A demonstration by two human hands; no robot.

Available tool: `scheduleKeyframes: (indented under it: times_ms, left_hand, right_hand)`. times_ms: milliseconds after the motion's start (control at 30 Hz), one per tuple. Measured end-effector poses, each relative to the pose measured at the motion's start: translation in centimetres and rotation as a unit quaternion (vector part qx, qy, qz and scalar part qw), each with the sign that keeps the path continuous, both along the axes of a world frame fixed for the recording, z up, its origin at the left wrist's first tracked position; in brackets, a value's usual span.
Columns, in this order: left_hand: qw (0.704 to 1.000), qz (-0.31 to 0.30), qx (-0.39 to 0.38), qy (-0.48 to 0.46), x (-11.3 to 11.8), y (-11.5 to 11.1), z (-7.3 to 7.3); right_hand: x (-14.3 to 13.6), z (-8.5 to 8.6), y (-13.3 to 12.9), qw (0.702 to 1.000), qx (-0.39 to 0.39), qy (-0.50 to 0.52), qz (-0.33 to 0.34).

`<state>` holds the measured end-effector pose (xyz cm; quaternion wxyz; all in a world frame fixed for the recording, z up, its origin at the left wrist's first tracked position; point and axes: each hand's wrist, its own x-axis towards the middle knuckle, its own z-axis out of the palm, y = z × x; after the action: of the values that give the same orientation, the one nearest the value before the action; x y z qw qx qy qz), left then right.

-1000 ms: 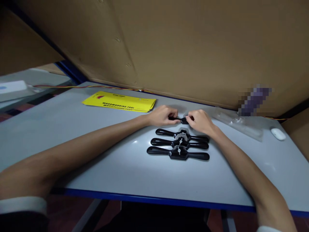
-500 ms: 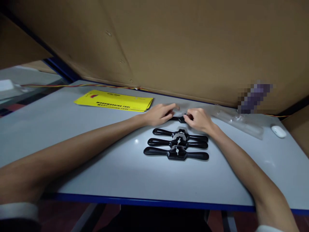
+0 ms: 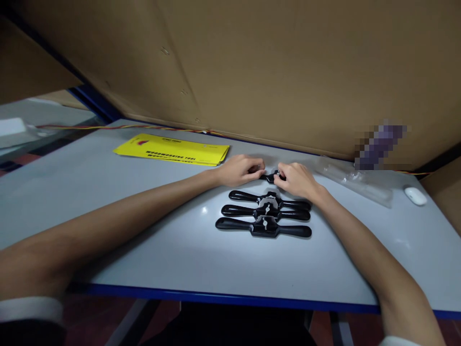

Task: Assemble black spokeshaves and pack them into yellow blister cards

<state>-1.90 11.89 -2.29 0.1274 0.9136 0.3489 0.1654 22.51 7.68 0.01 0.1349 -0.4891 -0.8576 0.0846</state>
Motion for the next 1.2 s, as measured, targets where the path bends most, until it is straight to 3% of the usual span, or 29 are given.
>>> scheduleKeyframes:
  times_ms: [367, 567, 700, 933, 1200]
  left_hand:
    - [0.998, -0.060, -0.020, 0.000, -0.4, 1.0, 0.2]
    - [0.998, -0.054, -0.018, -0.010, -0.4, 1.0, 0.0]
    - [0.999, -0.040, -0.020, -0.028, -0.4, 0.9, -0.2]
    - [0.998, -0.034, -0.039, -0.035, -0.3, 0.7, 0.0]
    - [0.997, -0.049, -0.036, -0.046, -0.2, 0.6, 0.0]
  right_hand:
    - [0.2, 0.1, -0.4, 0.996, -0.016, -0.054, 0.070]
    - [1.0, -0.1, -0.1, 0.990, -0.034, 0.106, 0.090]
    - [1.2, -0.2, 0.2, 0.978, -0.065, 0.179, 0.082]
    - [0.7, -0.8, 0.2, 0.976, -0.048, 0.212, -0.011]
    - [0.8, -0.6, -0.1, 0.979, -0.051, 0.195, 0.024]
